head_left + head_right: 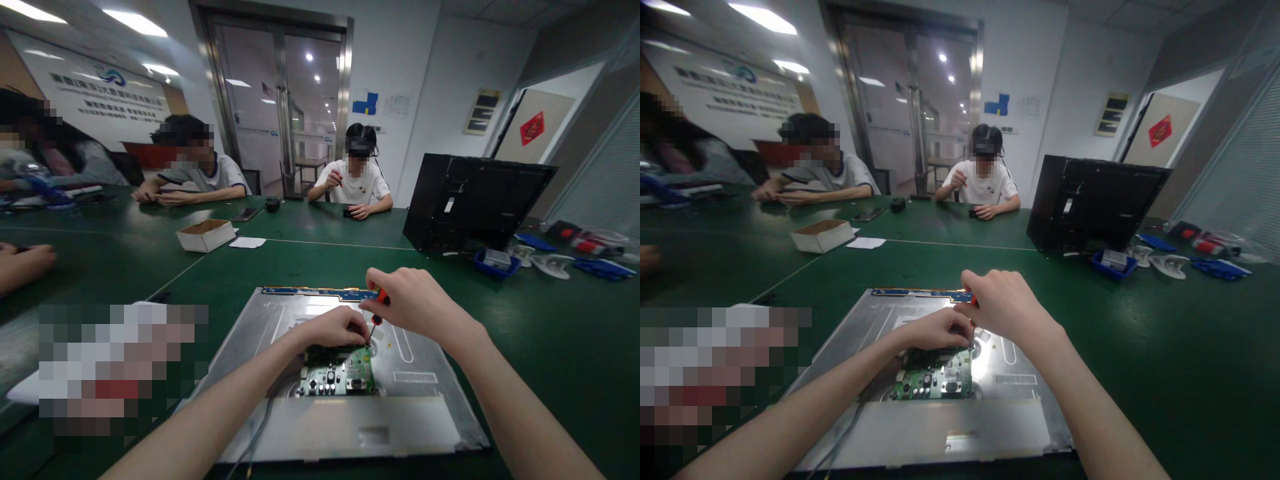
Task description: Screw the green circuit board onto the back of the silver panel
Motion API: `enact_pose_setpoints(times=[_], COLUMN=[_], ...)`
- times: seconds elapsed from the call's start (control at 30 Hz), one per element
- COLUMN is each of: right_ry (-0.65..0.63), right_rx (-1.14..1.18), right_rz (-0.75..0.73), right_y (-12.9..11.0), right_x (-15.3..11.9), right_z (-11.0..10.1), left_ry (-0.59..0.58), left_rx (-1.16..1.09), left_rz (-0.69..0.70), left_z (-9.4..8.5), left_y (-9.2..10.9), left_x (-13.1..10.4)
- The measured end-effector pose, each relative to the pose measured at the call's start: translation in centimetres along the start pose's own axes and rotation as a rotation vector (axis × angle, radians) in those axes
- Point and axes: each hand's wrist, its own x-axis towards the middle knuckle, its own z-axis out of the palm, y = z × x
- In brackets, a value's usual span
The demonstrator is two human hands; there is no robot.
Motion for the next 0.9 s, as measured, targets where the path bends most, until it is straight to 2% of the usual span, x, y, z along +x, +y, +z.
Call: enact_pose_setpoints(times=[0.07, 0.23, 0.43, 0.63, 0.8, 0.9], right_ry=[-0.006, 0.005, -0.010, -0.031, -0.028, -0.062], right_rx=[0.014, 0.232, 0.219, 0.000, 0.163, 0.230], right_rz=[-0.012, -0.147, -0.111, 0.025, -0.066, -0.058], right_y=[0.03, 0.30, 0.48, 0.18, 0.29, 0.70], right_x=[-0.09, -0.63, -0.40, -0.37, -0.90, -0.97], right_z=[-0.11, -0.28, -0.14, -0.21, -0.52, -0.76], left_ry=[0.003, 0.004, 0.004, -0.019, -0.007, 0.016], left_rx=[0.010, 0.026, 0.020, -0.010, 0.001, 0.015], left_rz=[0.001, 0.004, 0.004, -0.004, -0.013, -0.018], left_z=[0.01, 0.06, 0.04, -0.06, 0.02, 0.16], left_y=[-0.06, -0.20, -0.08, 0.06, -0.07, -0.11], left_x=[0.00, 0.06, 0.03, 0.04, 0.04, 0.03])
